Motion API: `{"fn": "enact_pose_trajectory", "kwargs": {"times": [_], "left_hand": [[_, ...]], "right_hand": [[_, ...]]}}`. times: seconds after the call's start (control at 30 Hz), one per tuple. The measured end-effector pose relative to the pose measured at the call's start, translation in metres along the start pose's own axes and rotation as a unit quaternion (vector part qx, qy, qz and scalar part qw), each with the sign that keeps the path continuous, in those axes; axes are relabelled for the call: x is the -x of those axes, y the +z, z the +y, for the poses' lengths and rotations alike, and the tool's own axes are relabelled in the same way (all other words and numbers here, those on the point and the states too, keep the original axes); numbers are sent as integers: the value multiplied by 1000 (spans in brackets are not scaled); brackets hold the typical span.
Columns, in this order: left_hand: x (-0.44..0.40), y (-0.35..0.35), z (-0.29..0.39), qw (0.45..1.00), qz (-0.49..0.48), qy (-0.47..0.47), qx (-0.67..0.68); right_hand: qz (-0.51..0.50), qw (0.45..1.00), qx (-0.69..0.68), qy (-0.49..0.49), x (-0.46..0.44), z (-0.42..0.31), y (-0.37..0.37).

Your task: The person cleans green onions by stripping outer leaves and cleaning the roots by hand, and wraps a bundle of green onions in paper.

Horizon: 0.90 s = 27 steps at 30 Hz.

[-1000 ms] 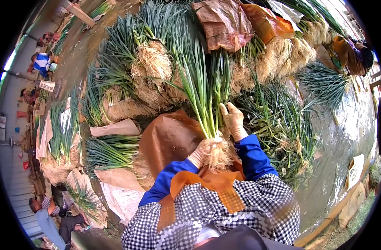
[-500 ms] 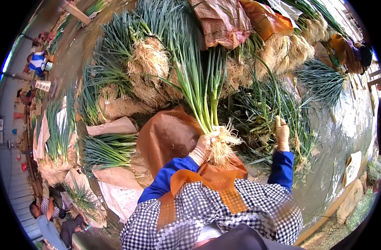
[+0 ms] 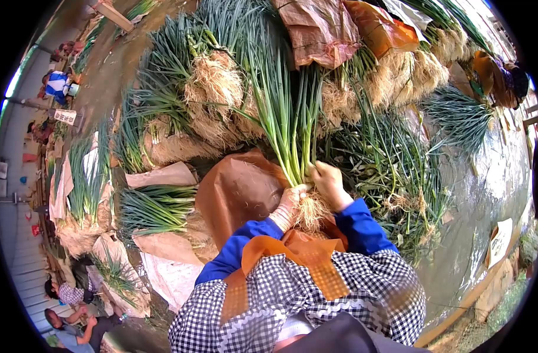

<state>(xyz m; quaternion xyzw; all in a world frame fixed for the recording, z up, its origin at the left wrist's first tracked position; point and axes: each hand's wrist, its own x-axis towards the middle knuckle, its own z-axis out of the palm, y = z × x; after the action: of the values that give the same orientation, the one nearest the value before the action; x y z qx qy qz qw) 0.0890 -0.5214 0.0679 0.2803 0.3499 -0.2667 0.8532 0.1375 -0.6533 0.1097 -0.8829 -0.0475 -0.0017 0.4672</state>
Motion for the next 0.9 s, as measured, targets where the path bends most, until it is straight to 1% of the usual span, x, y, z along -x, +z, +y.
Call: {"fn": "enact_pose_trajectory", "kwargs": {"times": [0.03,0.07,0.1,0.13,0.17,0.23,0.27,0.3,0.33,0.37,0.4,0.43,0.47,0.5,0.53,0.57,0.63,0.67,0.73,0.77,0.8,0.83,0.87,0.9], "left_hand": [[4,8,4,999,-14,-2,34],[9,13,7,999,-12,-3,35],[16,17,11,996,-50,-23,73],[21,19,16,989,-88,-44,111],[21,23,19,988,-91,-47,112],[25,27,20,983,-119,-95,105],[31,34,21,986,-116,-91,81],[27,30,20,986,-118,-93,77],[18,20,15,992,-99,-70,44],[6,10,11,996,-82,-42,12],[-7,0,3,996,-80,-4,29],[-6,-2,-1,997,-75,-3,35],[-1,-5,-4,998,-47,8,-45],[-3,-2,2,991,-28,25,-131],[-12,-8,0,985,-1,58,-164],[-4,-1,3,984,1,60,-165],[21,22,11,998,-1,43,-55],[21,20,14,996,-40,59,-48],[22,20,8,996,-22,50,-65],[25,24,8,996,-6,42,-84],[12,8,8,995,-25,8,-93],[-1,-5,3,984,-75,72,-141],[-7,-9,1,966,-119,140,-183],[10,13,16,998,-57,-5,-6]], "right_hand": [[-60,977,-180,101,15,-14,-17],[-81,972,-181,125,29,-15,-34],[-102,967,-182,150,41,-11,-52],[-101,946,-232,205,51,-5,-69],[-96,920,-279,259,57,1,-84],[-36,931,-229,283,52,9,-100],[48,880,-347,321,43,38,-105],[78,954,-67,282,38,69,-118],[150,960,204,121,36,96,-117],[206,864,455,-56,31,112,-114],[65,962,243,111,20,68,-110],[3,983,153,101,14,24,-97],[-45,992,34,112,10,-12,-82],[-143,985,47,80,7,-17,-67],[-245,960,122,62,-4,-27,-56],[-239,958,159,-8,-5,-14,-42],[-227,954,143,-133,-8,2,-31],[-231,953,143,-135,-10,0,-33],[-325,870,268,-256,-9,-4,-41],[-354,819,363,-269,-5,-24,-50],[-381,862,140,-304,8,-8,-49],[-389,858,-90,-324,23,8,-49],[-508,825,-11,-247,31,-12,-67],[-612,770,70,-166,31,-36,-90]]}}
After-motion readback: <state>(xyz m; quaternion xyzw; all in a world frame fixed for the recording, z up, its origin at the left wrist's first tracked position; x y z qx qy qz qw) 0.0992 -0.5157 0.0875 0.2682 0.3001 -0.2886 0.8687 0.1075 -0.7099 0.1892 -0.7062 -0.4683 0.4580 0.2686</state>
